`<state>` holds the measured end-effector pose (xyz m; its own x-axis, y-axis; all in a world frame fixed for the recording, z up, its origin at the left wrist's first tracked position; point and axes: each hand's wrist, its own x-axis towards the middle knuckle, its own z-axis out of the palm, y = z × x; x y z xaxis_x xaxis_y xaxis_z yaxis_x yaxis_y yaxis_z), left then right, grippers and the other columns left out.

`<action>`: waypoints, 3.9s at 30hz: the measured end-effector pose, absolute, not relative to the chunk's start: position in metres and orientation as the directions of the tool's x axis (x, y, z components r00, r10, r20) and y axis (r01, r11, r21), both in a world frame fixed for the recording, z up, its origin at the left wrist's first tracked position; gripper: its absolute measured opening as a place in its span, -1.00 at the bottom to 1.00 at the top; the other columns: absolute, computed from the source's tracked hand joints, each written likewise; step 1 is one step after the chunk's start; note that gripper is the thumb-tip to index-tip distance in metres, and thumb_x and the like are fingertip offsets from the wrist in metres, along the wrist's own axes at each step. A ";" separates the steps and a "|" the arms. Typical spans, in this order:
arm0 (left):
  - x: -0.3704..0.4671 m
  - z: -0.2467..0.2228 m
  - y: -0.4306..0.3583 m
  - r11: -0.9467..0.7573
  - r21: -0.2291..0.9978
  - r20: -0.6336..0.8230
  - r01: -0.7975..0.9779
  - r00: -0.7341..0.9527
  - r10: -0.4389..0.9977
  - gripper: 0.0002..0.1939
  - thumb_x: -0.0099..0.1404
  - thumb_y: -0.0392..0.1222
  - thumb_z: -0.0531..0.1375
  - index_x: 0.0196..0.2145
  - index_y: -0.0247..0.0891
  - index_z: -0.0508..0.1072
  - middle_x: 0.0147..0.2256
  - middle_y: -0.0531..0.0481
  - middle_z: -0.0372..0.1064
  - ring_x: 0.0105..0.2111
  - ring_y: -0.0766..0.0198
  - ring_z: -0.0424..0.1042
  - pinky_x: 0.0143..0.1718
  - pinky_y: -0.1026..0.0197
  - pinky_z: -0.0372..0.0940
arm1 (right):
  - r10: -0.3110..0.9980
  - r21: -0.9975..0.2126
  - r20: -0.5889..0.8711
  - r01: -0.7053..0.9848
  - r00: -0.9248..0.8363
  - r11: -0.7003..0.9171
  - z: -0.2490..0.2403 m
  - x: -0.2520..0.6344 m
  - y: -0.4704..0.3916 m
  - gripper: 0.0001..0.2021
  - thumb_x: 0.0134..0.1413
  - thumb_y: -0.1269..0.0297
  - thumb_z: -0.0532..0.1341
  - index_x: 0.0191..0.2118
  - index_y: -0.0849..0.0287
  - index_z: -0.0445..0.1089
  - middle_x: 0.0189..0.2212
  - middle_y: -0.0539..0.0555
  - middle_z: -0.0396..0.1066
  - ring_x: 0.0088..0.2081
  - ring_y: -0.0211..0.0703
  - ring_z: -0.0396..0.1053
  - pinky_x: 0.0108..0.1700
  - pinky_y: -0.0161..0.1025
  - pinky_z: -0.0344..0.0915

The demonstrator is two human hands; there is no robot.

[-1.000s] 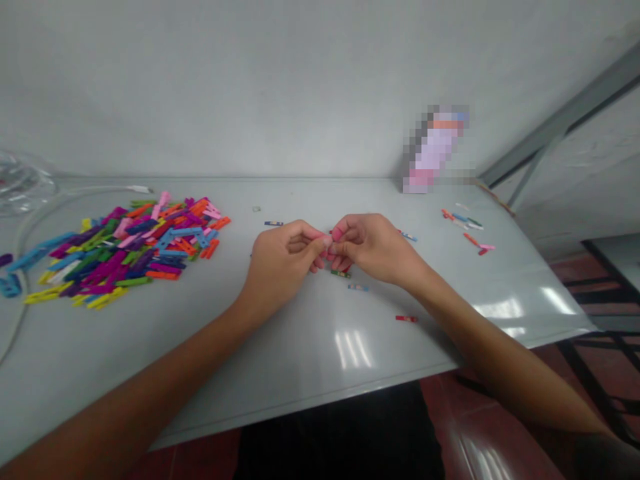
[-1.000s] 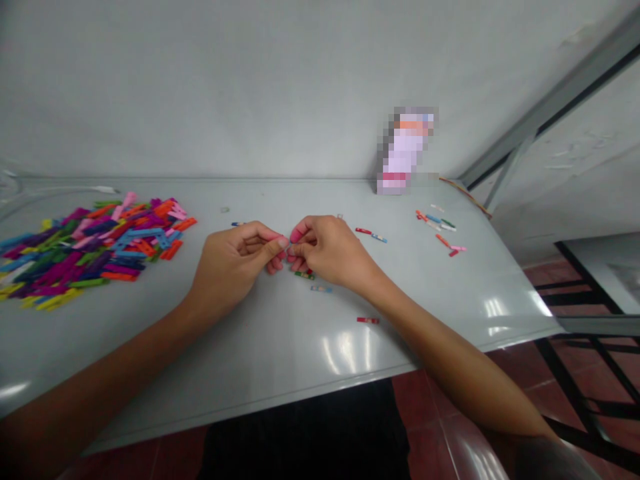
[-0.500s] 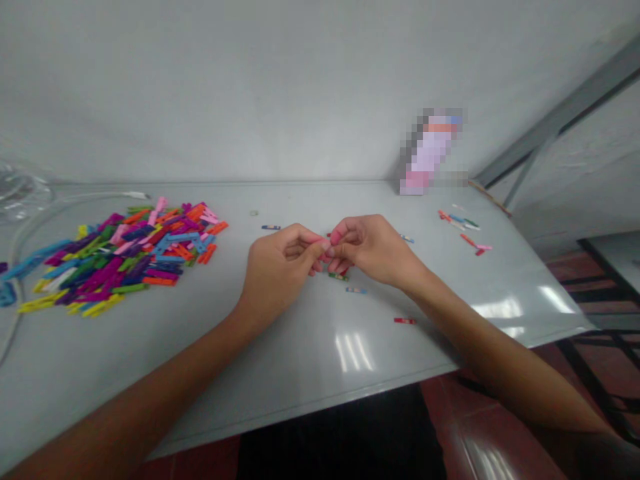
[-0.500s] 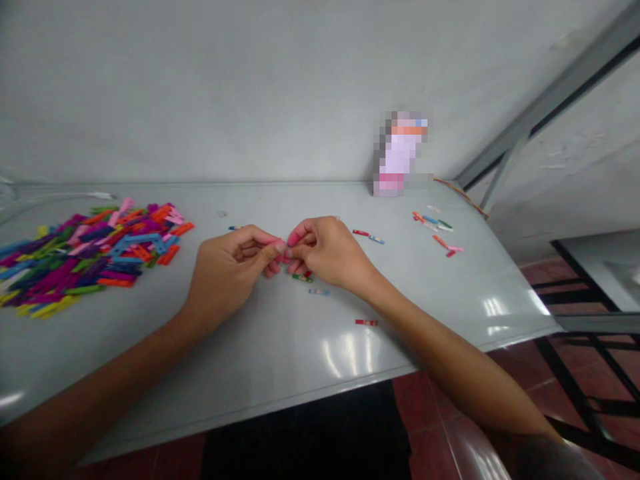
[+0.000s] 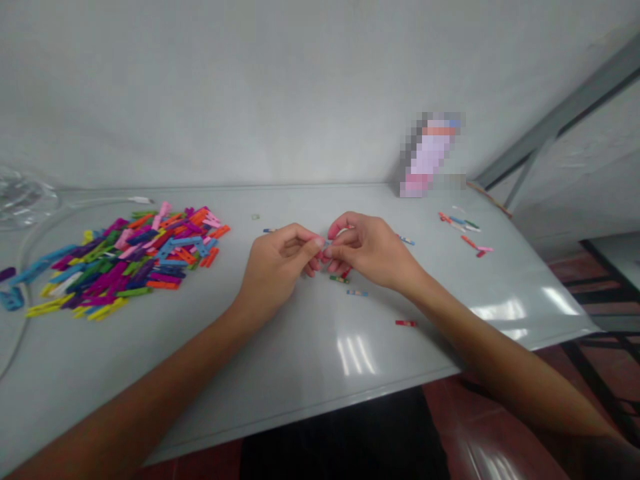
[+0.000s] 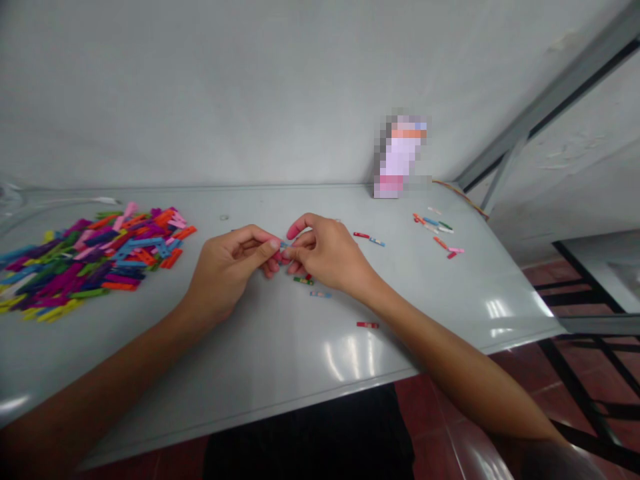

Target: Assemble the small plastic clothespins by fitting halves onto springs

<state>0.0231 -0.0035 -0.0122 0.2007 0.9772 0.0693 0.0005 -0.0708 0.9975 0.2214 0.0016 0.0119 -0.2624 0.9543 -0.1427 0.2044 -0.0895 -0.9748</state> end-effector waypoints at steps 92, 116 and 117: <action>-0.005 0.000 -0.018 -0.781 0.236 0.648 0.579 0.505 0.570 -0.74 0.58 -0.32 0.21 -0.11 -0.07 0.72 -0.15 -0.02 0.77 -0.16 0.11 0.75 -0.06 0.16 0.55 | 0.945 -0.989 -0.039 0.151 -0.325 0.012 0.017 0.236 -0.009 -0.80 0.12 0.16 0.61 -0.24 0.18 0.76 -0.42 0.09 0.73 -0.39 -0.11 0.70 -0.31 -0.26 0.66; -0.008 0.010 -0.016 -0.835 -0.038 0.801 0.549 0.516 0.303 -0.86 0.53 -0.48 0.31 -0.09 -0.30 0.63 -0.22 -0.04 0.75 -0.25 0.23 0.75 -0.07 0.26 0.58 | 0.818 -0.763 0.390 0.350 -0.422 0.544 0.024 0.241 -0.013 -0.82 0.43 0.22 0.42 -0.18 0.13 0.79 -0.34 0.06 0.75 -0.39 -0.19 0.62 -0.24 -0.23 0.50; -0.008 0.010 -0.016 -0.838 -0.040 0.801 0.544 0.519 0.299 -0.85 0.53 -0.48 0.31 -0.09 -0.30 0.63 -0.21 -0.04 0.75 -0.24 0.24 0.75 -0.05 0.26 0.58 | 0.831 -0.788 0.368 0.336 -0.416 0.517 0.025 0.241 -0.014 -0.82 0.43 0.22 0.42 -0.17 0.16 0.79 -0.35 0.06 0.75 -0.39 -0.19 0.62 -0.26 -0.24 0.49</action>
